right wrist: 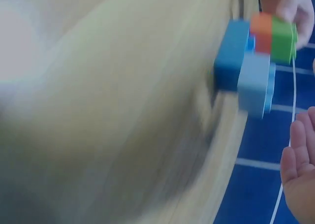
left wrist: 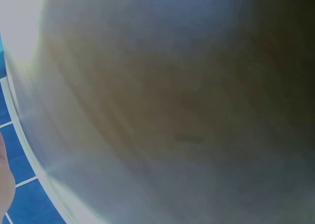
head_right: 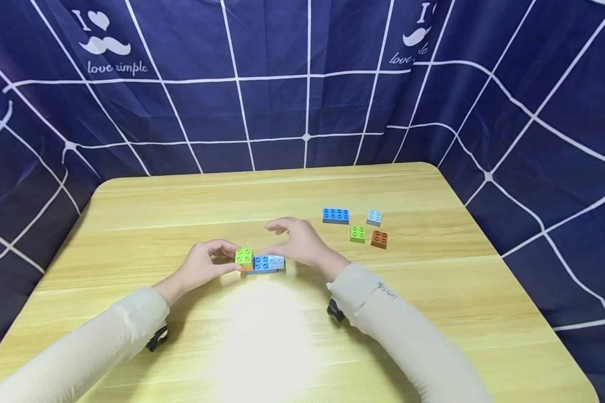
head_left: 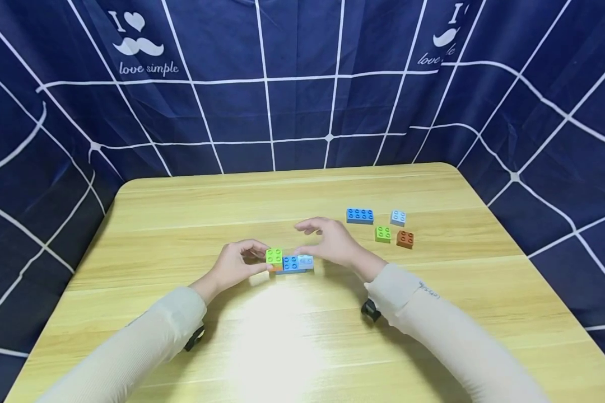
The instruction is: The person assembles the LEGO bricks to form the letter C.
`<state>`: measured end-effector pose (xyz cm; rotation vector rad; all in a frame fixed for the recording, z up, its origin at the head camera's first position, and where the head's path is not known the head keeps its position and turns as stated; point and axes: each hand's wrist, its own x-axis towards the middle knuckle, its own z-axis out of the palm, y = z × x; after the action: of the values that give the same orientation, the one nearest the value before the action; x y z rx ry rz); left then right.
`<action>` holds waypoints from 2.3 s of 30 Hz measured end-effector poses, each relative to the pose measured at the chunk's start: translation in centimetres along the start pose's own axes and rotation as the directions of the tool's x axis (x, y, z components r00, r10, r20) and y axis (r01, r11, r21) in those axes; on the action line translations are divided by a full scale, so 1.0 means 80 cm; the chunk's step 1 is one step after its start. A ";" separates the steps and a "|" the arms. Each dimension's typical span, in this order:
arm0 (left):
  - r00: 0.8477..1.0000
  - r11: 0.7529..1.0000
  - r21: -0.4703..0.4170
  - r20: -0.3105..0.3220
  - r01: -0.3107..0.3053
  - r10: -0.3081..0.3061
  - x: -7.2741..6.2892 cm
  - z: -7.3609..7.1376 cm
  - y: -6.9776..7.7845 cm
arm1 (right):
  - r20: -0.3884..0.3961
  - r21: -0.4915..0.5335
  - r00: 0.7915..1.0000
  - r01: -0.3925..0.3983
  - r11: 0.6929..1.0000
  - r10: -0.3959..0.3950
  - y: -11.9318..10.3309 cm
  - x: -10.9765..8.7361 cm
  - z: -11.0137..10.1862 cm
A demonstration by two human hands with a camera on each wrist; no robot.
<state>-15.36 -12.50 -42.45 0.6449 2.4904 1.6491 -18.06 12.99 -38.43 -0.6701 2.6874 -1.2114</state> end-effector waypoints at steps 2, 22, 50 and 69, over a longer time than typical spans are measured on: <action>1.000 1.000 0.004 -0.003 0.005 -0.005 0.001 0.001 -0.006 | -0.032 0.008 0.999 -0.004 1.000 0.004 0.012 -0.005 -0.012; 1.000 0.999 0.034 -0.005 -0.005 0.005 0.001 0.001 -0.011 | -0.243 -0.071 0.964 -0.129 0.989 0.108 0.120 -0.076 -0.116; 1.000 0.999 0.037 -0.014 0.008 -0.008 0.001 0.001 -0.009 | -0.235 -0.135 0.954 -0.224 0.965 0.188 0.184 -0.128 -0.149; 1.000 0.999 0.032 -0.002 0.021 -0.021 0.001 -0.001 -0.003 | -0.254 -0.204 0.937 -0.293 0.934 0.238 0.184 -0.135 -0.149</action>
<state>-15.54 -12.61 -42.62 0.6181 2.5208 1.6068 -16.80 34.43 -42.02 -0.1815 3.0189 -0.9554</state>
